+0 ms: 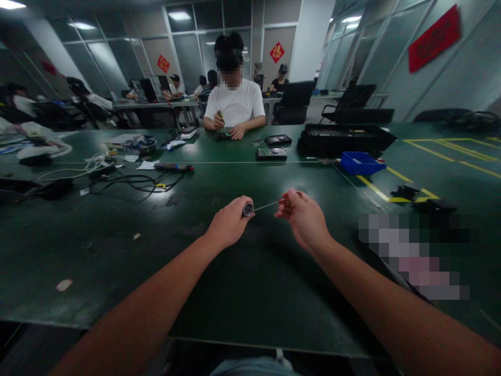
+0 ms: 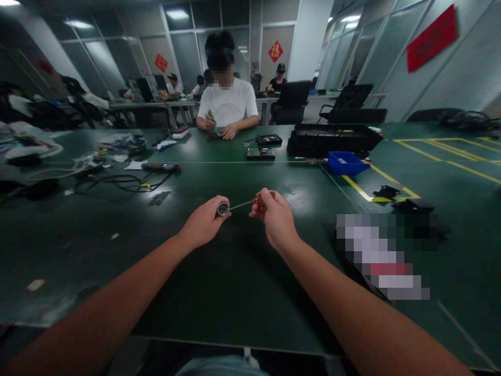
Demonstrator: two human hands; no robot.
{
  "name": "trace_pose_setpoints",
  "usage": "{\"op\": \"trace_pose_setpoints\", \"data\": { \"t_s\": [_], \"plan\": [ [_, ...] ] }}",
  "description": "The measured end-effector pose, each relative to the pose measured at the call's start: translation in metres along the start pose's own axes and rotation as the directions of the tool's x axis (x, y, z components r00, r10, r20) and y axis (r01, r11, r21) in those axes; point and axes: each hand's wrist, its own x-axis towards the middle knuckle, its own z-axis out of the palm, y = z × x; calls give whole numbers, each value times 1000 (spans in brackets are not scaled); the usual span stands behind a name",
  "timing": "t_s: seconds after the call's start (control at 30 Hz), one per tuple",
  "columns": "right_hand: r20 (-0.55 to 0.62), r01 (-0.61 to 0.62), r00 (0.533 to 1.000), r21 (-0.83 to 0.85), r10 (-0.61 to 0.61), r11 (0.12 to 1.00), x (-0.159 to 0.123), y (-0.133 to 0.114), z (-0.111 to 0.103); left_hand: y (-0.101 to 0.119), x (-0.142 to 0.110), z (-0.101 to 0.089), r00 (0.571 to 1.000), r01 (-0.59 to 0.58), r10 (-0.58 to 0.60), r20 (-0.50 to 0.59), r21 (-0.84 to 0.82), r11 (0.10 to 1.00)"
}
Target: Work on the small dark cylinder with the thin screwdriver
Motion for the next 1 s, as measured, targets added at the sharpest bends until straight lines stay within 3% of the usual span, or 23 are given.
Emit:
{"op": "trace_pose_setpoints", "data": {
  "t_s": [0.13,0.37,0.6,0.7,0.8,1.0],
  "plan": [
    [-66,105,992,-43,-108,994,2,2,-3,-4,0,3,997,25,-24,78,-8,1000],
    [44,205,979,-218,-200,954,-10,-7,2,-4,-1,5,997,57,-56,60,-23,998],
    [215,360,932,-446,-293,819,-22,-13,5,-7,0,6,999,53,-52,10,-50,997],
    [254,387,921,-488,-296,783,-26,-15,6,-8,1,6,997,74,-75,-13,-40,996],
    [215,391,920,-478,-327,787,-27,-15,6,-7,0,5,996,88,-89,-13,-37,995],
    [213,392,920,-500,-329,772,-27,-16,6,-5,1,6,999,41,-42,-17,-82,996]
  ]
}}
